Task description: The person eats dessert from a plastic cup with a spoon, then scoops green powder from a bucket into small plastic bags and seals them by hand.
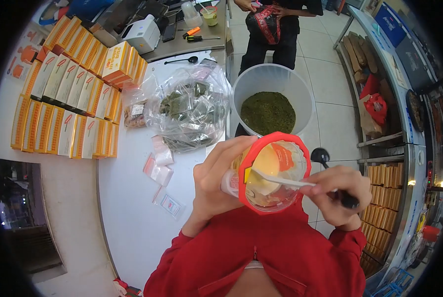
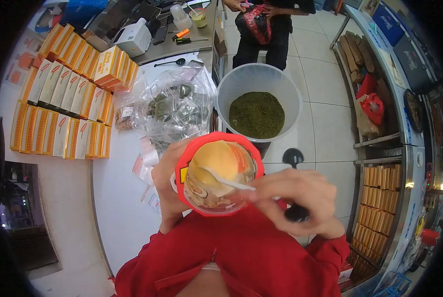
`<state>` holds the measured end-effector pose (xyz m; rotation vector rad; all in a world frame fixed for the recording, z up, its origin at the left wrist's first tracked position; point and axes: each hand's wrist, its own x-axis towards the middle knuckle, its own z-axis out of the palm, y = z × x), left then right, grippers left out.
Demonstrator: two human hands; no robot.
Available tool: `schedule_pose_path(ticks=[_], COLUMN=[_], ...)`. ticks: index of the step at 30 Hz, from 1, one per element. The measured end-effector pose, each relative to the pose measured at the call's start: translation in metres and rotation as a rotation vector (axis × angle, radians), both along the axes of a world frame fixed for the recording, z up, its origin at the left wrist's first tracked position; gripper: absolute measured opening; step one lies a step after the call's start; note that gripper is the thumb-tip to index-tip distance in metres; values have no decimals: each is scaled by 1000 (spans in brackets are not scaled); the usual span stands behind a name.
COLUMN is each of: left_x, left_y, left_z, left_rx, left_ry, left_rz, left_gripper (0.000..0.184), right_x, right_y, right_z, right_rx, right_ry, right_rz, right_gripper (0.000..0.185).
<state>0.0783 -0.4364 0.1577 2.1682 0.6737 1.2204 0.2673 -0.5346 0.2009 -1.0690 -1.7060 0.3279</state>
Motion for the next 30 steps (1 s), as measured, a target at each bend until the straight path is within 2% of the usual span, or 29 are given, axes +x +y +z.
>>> schedule_pose_path(ticks=[2, 3, 4, 6, 7, 10, 13, 18, 22, 24, 26, 30], left_x=[1, 1, -1, -3, -4, -7, -9, -12, -12, -15, -17, -19], left_y=[1, 1, 1, 0, -1, -7, -5, -7, -14, -17, -20, -23], left_z=[-1, -2, -3, -3, -3, -3, -3, -1, -1, 1, 3, 10], left_rx=[5, 4, -33, -66, -135, -285, -380, -425, -441, -444, -443, -433], left_ry=[-39, -38, -42, -49, -55, -83, -117, -205, -263, -274, -293, -289], left_rz=[-14, -15, -26, -38, -38, -29, -29, -268, -465, -534, -595, -703], left_gripper=[60, 60, 60, 59, 59, 59, 57, 51, 48, 46, 44, 41], right_x=[0, -3, -2, 2, 1, 6, 9, 16, 21, 25, 24, 39], right_y=[-2, 1, 2, 4, 7, 12, 14, 14, 11, 7, 4, -4], right_z=[-13, -16, -16, -15, -12, -8, -5, 10, 26, 32, 40, 50], right_rx=[-62, -53, -54, -146, -175, -220, -272, -303, -303, -229, -207, -230], right_ry=[276, 510, 511, 765, 809, 920, 971, 1046, 1107, 1111, 1047, 903], right_rz=[-84, -86, -88, -221, -274, -276, -259, -222, -90, 144, 116, 285], right_gripper=[18, 17, 17, 19, 17, 15, 13, 15, 20, 19, 19, 18])
